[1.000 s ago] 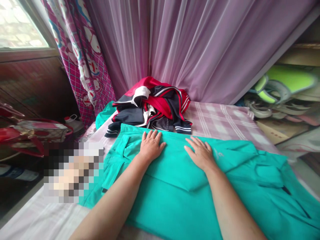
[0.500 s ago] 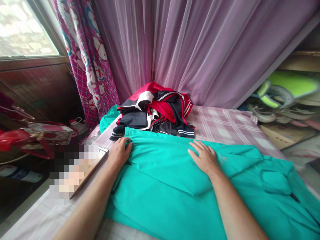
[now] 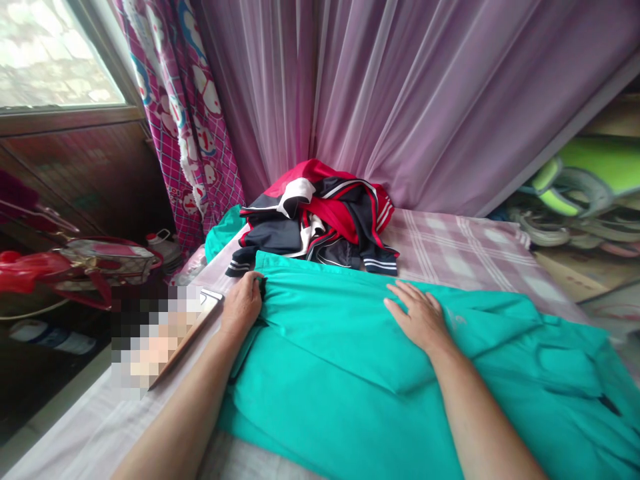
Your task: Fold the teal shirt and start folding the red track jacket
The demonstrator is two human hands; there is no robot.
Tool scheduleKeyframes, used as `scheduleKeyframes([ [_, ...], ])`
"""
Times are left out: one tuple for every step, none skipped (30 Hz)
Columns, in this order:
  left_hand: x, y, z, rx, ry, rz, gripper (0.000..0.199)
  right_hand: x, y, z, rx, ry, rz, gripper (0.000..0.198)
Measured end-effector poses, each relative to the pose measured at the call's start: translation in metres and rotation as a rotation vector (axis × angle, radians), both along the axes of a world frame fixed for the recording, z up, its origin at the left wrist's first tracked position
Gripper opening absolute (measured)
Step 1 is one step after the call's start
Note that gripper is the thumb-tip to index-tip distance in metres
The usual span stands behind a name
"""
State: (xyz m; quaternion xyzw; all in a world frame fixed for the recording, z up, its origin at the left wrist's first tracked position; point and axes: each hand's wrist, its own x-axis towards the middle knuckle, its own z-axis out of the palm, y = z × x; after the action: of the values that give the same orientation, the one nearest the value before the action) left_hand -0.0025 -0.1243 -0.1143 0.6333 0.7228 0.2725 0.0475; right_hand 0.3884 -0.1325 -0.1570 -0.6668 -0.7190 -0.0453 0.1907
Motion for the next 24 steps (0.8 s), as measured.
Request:
scheduleKeyframes([
  [0.0005, -0.0003, 0.0008, -0.009, -0.005, 0.012, 0.029, 0.0002, 0.0002, -0.0004, -0.001, 0.006, -0.001, 0.043],
  [0.0009, -0.0003, 0.0016, -0.015, -0.009, 0.020, 0.029, 0.0004, 0.0004, -0.0009, 0.000, 0.012, -0.001, 0.043],
  [0.0009, -0.0002, 0.0021, -0.021, -0.013, 0.024, 0.029, 0.0005, 0.0006, -0.0013, 0.002, 0.018, -0.001, 0.043],
  [0.0008, 0.0001, 0.0026, -0.026, -0.016, 0.024, 0.028, 0.0006, 0.0008, -0.0018, 0.005, 0.022, -0.002, 0.042],
  [0.0005, 0.0005, 0.0028, -0.029, -0.019, 0.023, 0.028, 0.0007, 0.0010, -0.0023, 0.009, 0.025, -0.003, 0.042],
  [0.0002, 0.0009, 0.0030, -0.032, -0.023, 0.021, 0.028, 0.0008, 0.0012, -0.0028, 0.014, 0.027, -0.004, 0.042],
  [-0.0001, 0.0014, 0.0029, -0.035, -0.029, 0.021, 0.028, 0.0009, 0.0014, -0.0034, 0.019, 0.028, -0.005, 0.042],
  [-0.0004, 0.0018, 0.0027, -0.037, -0.036, 0.023, 0.028, 0.0012, 0.0016, -0.0039, 0.024, 0.030, -0.005, 0.043],
  [-0.0006, 0.0020, 0.0024, -0.040, -0.046, 0.027, 0.029, 0.0016, 0.0019, -0.0044, 0.030, 0.032, -0.006, 0.043],
  [-0.0008, 0.0022, 0.0020, -0.041, -0.056, 0.032, 0.029, 0.0021, 0.0022, -0.0050, 0.036, 0.034, -0.005, 0.044],
  [-0.0009, 0.0023, 0.0016, -0.040, -0.067, 0.037, 0.029, 0.0027, 0.0026, -0.0055, 0.042, 0.036, -0.003, 0.044],
  [-0.0009, 0.0024, 0.0012, -0.037, -0.078, 0.040, 0.030, 0.0034, 0.0030, -0.0060, 0.047, 0.036, -0.001, 0.044],
  [-0.0008, 0.0023, 0.0008, -0.032, -0.088, 0.043, 0.030, 0.0041, 0.0034, -0.0065, 0.049, 0.034, 0.001, 0.044],
  [-0.0007, 0.0022, 0.0005, -0.028, -0.096, 0.045, 0.029, 0.0047, 0.0038, -0.0069, 0.051, 0.030, 0.003, 0.044],
  [-0.0005, 0.0021, 0.0003, -0.024, -0.103, 0.047, 0.029, 0.0052, 0.0042, -0.0072, 0.052, 0.026, 0.005, 0.043],
  [-0.0003, 0.0020, 0.0002, -0.021, -0.109, 0.051, 0.029, 0.0055, 0.0045, -0.0074, 0.053, 0.021, 0.005, 0.043],
  [0.0000, 0.0018, 0.0004, -0.021, -0.115, 0.057, 0.029, 0.0057, 0.0048, -0.0075, 0.053, 0.016, 0.005, 0.042],
  [0.0004, 0.0016, 0.0006, -0.021, -0.123, 0.065, 0.029, 0.0058, 0.0050, -0.0077, 0.053, 0.014, 0.005, 0.042],
  [0.0007, 0.0014, 0.0009, -0.021, -0.131, 0.073, 0.029, 0.0059, 0.0052, -0.0078, 0.052, 0.013, 0.005, 0.042],
  [0.0011, 0.0011, 0.0012, -0.022, -0.141, 0.079, 0.029, 0.0059, 0.0054, -0.0080, 0.053, 0.013, 0.005, 0.042],
  [0.0014, 0.0009, 0.0015, -0.021, -0.151, 0.083, 0.029, 0.0060, 0.0055, -0.0083, 0.054, 0.014, 0.006, 0.042],
  [0.0015, 0.0007, 0.0017, -0.018, -0.162, 0.085, 0.029, 0.0062, 0.0056, -0.0087, 0.056, 0.016, 0.009, 0.041],
  [0.0016, 0.0006, 0.0018, -0.013, -0.173, 0.084, 0.029, 0.0064, 0.0057, -0.0091, 0.060, 0.019, 0.012, 0.041],
  [0.0014, 0.0006, 0.0018, -0.008, -0.183, 0.084, 0.029, 0.0067, 0.0057, -0.0096, 0.064, 0.023, 0.016, 0.041],
])
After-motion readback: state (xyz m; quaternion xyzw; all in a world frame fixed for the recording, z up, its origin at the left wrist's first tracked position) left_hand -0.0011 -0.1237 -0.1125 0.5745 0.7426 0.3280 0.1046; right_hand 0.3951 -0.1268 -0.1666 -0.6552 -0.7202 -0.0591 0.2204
